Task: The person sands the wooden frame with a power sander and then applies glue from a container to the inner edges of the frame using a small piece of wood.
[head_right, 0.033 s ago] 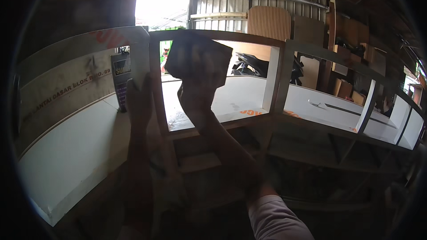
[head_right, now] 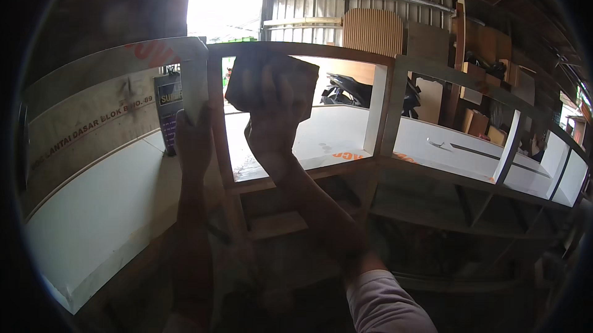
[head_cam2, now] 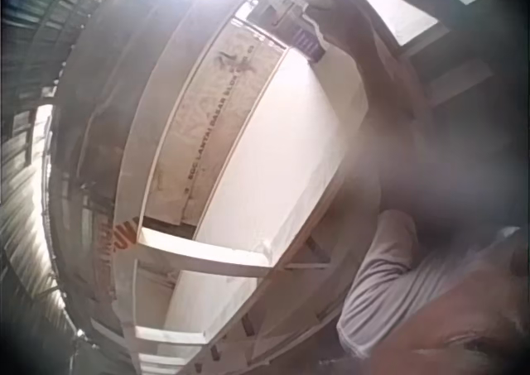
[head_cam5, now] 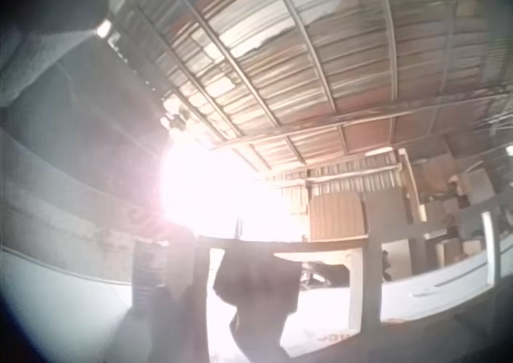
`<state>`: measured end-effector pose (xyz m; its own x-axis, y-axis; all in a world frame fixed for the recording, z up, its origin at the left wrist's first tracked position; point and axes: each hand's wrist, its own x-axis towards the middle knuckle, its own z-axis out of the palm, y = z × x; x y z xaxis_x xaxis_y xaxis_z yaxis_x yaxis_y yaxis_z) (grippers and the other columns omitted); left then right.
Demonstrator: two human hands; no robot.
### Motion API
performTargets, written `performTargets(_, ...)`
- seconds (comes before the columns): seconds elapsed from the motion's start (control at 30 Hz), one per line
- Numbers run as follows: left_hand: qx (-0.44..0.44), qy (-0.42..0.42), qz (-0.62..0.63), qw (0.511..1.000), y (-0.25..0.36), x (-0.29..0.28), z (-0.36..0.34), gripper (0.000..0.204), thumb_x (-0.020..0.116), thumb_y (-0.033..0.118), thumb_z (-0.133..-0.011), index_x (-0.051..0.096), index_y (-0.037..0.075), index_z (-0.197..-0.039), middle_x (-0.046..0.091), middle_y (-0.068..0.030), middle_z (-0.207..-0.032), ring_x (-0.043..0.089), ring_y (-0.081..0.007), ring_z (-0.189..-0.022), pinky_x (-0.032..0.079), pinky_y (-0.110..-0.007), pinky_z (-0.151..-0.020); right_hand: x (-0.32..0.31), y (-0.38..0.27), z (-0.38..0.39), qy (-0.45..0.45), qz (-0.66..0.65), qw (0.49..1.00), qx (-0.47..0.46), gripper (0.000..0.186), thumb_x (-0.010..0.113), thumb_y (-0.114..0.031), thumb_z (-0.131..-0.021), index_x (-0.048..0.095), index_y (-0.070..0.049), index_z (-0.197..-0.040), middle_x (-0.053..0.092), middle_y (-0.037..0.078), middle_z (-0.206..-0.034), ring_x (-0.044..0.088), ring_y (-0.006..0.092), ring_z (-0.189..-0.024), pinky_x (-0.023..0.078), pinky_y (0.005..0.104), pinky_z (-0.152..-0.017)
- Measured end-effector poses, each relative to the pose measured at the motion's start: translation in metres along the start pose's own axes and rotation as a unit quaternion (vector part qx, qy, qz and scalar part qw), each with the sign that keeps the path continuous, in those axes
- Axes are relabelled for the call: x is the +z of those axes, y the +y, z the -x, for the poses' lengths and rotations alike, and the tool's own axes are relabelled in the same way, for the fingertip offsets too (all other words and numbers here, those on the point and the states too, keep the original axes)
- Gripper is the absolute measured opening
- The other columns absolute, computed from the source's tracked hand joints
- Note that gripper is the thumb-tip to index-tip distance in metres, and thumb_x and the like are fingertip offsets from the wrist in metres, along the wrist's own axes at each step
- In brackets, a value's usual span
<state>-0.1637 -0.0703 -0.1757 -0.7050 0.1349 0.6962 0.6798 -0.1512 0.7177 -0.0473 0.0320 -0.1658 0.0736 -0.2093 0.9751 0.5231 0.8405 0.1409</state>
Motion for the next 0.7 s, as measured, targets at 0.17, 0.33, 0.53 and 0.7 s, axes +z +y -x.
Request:
performTargets(0.17, 0.006, -0.009, -0.002, 1.0, 0.002, -0.012, 0.001, 0.066, 0.065, 0.056, -0.09, 0.057, -0.006, -0.113, 0.07, -0.032, -0.101, 0.068, -0.0497, -0.099, 0.052, -0.052, -0.088, -0.04, 0.012, 0.001, -0.019, -0.044, 0.997, -0.062, 0.069, 0.059, 0.008, -0.068, 0.066, -0.015, -0.133, 0.064, 0.006, -0.134, 0.057, 0.0281, -0.119, 0.04, 0.0428, -0.102)
performTargets(0.33, -0.006, -0.024, 0.008, 1.0, 0.012, -0.012, 0.005, 0.067, 0.063, 0.057, -0.09, 0.058, -0.006, -0.112, 0.07, -0.0314, -0.095, 0.07, -0.0486, -0.093, 0.054, -0.051, -0.086, -0.031, 0.025, -0.014, 0.033, 0.003, 0.997, -0.075, 0.059, 0.06, 0.007, -0.078, 0.065, -0.011, -0.133, 0.064, 0.008, -0.132, 0.057, 0.0277, -0.12, 0.037, 0.0473, -0.106)
performTargets(0.53, 0.004, -0.024, 0.022, 0.999, 0.006, -0.008, 0.004, 0.075, 0.059, 0.065, -0.091, 0.056, -0.006, -0.113, 0.071, -0.0304, -0.092, 0.071, -0.0478, -0.091, 0.054, -0.051, -0.084, 0.002, -0.01, -0.017, -0.019, -0.015, 0.995, -0.094, 0.062, 0.06, 0.007, -0.077, 0.064, -0.012, -0.135, 0.06, 0.007, -0.138, 0.053, 0.0277, -0.127, 0.036, 0.0476, -0.106)
performTargets(0.7, 0.015, -0.013, 0.018, 1.0, 0.0, -0.007, 0.003, 0.072, 0.052, 0.066, -0.095, 0.055, -0.005, -0.105, 0.069, -0.0296, -0.083, 0.071, -0.0475, -0.086, 0.054, -0.052, -0.079, 0.0, -0.009, -0.026, -0.045, -0.022, 0.99, -0.134, 0.063, 0.062, 0.007, -0.076, 0.062, -0.011, -0.136, 0.057, 0.009, -0.139, 0.052, 0.0294, -0.126, 0.036, 0.0485, -0.104)
